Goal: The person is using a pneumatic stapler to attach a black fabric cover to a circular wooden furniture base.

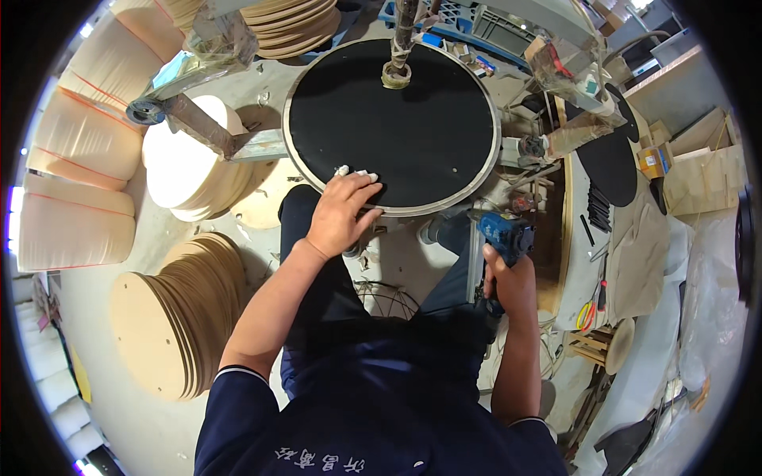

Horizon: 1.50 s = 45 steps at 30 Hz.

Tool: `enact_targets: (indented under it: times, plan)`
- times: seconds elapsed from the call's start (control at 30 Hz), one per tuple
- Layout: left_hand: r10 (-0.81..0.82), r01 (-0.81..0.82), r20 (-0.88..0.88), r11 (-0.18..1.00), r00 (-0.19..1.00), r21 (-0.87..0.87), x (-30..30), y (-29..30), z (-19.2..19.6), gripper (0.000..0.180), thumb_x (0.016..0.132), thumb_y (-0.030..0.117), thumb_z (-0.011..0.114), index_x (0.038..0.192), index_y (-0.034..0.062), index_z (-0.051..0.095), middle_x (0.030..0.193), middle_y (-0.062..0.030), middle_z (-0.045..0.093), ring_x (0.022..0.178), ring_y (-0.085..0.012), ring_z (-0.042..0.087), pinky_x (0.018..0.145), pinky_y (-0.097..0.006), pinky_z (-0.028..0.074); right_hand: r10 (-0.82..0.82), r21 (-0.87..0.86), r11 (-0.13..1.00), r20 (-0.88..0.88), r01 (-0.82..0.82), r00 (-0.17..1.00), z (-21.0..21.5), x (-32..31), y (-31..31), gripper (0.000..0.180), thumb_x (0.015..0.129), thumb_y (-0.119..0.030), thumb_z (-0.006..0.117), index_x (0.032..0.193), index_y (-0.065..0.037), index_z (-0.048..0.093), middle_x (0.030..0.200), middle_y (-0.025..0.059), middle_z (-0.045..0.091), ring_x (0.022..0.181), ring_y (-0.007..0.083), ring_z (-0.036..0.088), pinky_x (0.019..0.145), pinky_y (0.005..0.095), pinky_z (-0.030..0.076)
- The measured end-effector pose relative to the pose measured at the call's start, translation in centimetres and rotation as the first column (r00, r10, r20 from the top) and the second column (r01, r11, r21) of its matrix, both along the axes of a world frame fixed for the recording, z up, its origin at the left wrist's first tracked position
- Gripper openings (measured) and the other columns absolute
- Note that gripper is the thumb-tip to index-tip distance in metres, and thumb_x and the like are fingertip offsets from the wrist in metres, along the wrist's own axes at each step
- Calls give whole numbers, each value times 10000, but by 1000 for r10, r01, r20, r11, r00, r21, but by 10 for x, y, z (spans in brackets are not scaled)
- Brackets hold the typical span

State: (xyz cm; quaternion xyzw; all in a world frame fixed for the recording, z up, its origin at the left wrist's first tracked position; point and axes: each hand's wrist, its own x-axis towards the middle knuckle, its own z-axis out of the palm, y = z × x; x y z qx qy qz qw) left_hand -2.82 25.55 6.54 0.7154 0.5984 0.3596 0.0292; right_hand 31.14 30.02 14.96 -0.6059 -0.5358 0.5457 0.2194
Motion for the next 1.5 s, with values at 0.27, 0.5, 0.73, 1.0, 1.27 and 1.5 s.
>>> enact_targets:
  times: [0.27,0.5,0.73,1.0,1.27,1.5]
  plan:
    - [-25,28,-44,997,999,71,-5,5,-3,327,866,142,827,1175,60,758,1213,-86,723,1159,-304,681,1092,-476,517,36,0,999,-3,-36,999,2,-12,-5,344,1027,-275,706,781,-57,604,570,25,569,460,139,550,482,315,419]
    - [-53,79,-176,986,983,146,5,8,-10,267,842,128,760,1103,74,756,1188,-70,733,1140,-268,681,1034,-438,530,42,-6,999,-2,-42,999,-4,-10,-5,340,1017,-286,734,776,-72,627,545,5,565,472,117,552,500,306,429]
    - [12,14,-129,980,992,200,18,31,-13,202,892,88,760,1064,72,655,989,-83,666,879,-274,649,805,-413,510,45,-37,998,11,-44,999,-4,-4,-8,309,1013,-301,736,824,-77,639,566,-7,568,467,115,549,492,305,427]
    - [-109,128,-242,990,964,65,3,34,9,369,881,246,794,1230,141,738,962,-17,642,902,-231,626,813,-395,475,69,-9,998,-8,-70,998,-3,-9,-6,345,1029,-261,701,756,-65,625,553,17,588,480,136,560,511,322,438]
    - [-160,180,-182,979,970,98,33,41,2,273,846,128,796,1118,130,791,1033,-1,698,945,-209,644,817,-368,499,28,-70,997,-105,-35,994,-6,-1,-7,261,1012,-274,736,908,-45,664,630,1,594,500,100,559,503,289,437]
    - [-90,110,-127,980,988,166,46,35,-6,227,829,95,805,1055,111,798,1006,-4,716,927,-212,659,808,-374,509,3,-84,996,-144,-15,990,-9,4,-5,213,1023,-250,724,981,-50,665,636,-2,584,496,97,547,502,293,439]
